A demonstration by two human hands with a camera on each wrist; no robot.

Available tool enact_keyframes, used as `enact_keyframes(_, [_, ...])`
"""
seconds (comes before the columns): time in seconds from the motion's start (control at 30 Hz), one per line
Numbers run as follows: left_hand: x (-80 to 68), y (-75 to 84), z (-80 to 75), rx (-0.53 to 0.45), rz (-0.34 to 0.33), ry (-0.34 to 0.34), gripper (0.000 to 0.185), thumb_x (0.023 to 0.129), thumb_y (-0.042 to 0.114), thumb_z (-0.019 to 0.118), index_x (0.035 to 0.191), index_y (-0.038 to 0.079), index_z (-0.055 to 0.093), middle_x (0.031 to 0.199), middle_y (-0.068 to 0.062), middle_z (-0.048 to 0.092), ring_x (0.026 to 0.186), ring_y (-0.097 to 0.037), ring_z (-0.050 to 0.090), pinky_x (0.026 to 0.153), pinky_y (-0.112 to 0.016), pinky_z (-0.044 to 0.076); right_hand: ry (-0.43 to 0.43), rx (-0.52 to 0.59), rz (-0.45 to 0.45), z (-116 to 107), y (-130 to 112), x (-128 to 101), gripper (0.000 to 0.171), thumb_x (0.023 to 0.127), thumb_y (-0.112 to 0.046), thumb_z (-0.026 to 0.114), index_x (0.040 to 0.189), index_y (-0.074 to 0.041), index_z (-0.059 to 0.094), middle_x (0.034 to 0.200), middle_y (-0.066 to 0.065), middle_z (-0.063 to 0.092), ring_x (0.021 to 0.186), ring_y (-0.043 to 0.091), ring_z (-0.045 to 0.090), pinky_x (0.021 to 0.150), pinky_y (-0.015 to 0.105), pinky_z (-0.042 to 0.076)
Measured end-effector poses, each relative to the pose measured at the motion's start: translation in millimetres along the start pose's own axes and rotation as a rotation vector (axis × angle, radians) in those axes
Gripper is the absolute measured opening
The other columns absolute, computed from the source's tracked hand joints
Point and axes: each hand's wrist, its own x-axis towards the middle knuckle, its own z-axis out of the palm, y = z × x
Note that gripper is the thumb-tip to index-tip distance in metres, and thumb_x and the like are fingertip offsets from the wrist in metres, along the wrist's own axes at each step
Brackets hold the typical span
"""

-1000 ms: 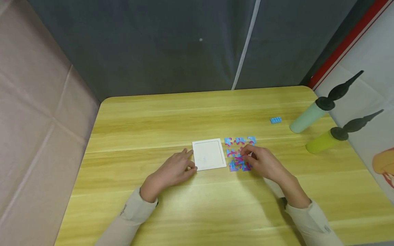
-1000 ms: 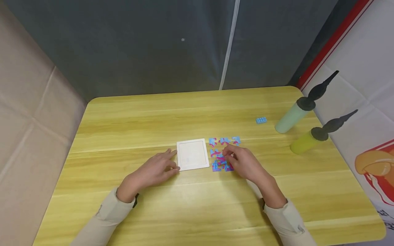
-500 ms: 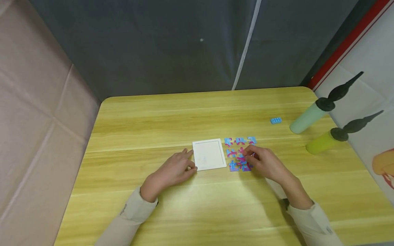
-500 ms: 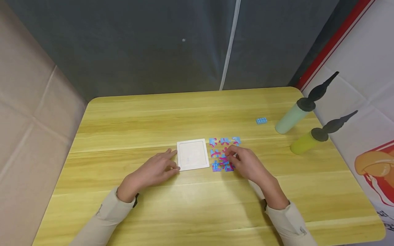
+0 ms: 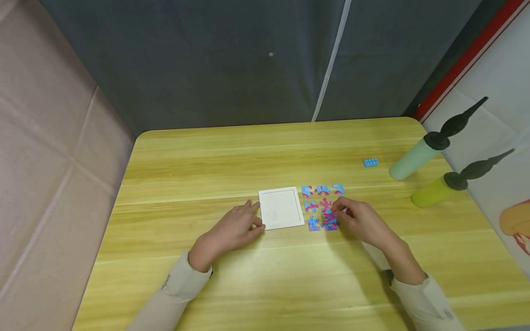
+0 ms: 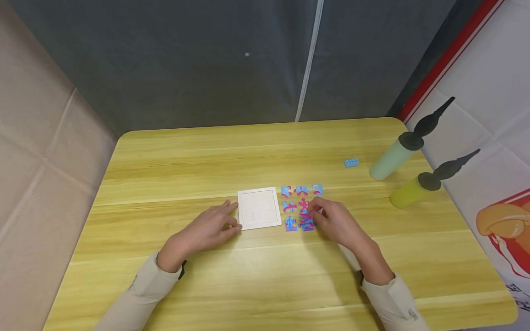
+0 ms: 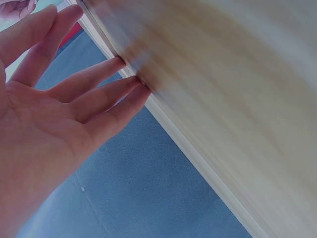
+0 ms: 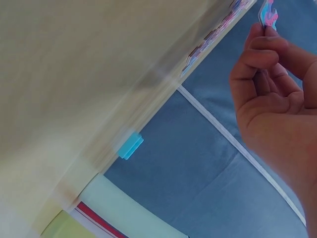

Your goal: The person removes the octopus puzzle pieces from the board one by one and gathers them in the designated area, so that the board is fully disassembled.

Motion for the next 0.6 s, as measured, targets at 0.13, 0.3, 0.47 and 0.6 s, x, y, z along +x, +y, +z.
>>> enact_keyframes(0.13, [-0.4, 0.5, -0.3, -0.001, -0.008, -0.006, 0.023, 0.102, 0.026, 0.065, 0.100, 0.012, 0.082, 0.161, -0.024, 0.041, 0.152, -0.048, 0.033, 0.123, -0.060, 0.032, 0.004, -0.002, -0.015, -0.9, 2.1, -2.0, 0.011, 0.099, -0.003, 0.063, 0.101, -0.012, 0.069, 0.077, -0.001, 0.066, 0.065, 0.008, 0.049, 0.058, 0.023, 0.043])
enact_keyframes(0.3, [-0.4, 0.3, -0.1, -0.006, -0.003, -0.004, 0.022, 0.102, 0.025, 0.065, 0.099, 0.011, 0.082, 0.160, -0.025, 0.041, 0.151, -0.049, 0.034, 0.122, -0.061, 0.032, 0.005, 0.004, -0.024, -2.3, 4.4, -4.0, 0.012, 0.099, -0.002, 0.064, 0.101, -0.012, 0.068, 0.079, -0.001, 0.066, 0.067, 0.009, 0.052, 0.059, 0.022, 0.045])
enact_keyframes(0.47, [-0.5, 0.3, -0.4, -0.006, -0.004, -0.008, 0.023, 0.102, 0.026, 0.064, 0.101, 0.011, 0.082, 0.161, -0.024, 0.040, 0.152, -0.048, 0.032, 0.123, -0.060, 0.031, 0.009, -0.003, -0.019, -4.7, 6.0, -6.1, 0.010, 0.099, -0.002, 0.064, 0.103, -0.010, 0.069, 0.082, 0.001, 0.069, 0.068, 0.008, 0.052, 0.058, 0.022, 0.045])
enact_keyframes(0.6, [-0.8, 0.2, -0.7, -0.008, -0.004, -0.008, 0.024, 0.102, 0.027, 0.064, 0.101, 0.011, 0.082, 0.161, -0.024, 0.040, 0.152, -0.048, 0.032, 0.123, -0.060, 0.031, -0.006, -0.003, 0.003, -6.5, 7.1, -8.2, 0.009, 0.099, -0.003, 0.064, 0.103, -0.010, 0.068, 0.078, 0.001, 0.067, 0.064, 0.007, 0.050, 0.056, 0.022, 0.044])
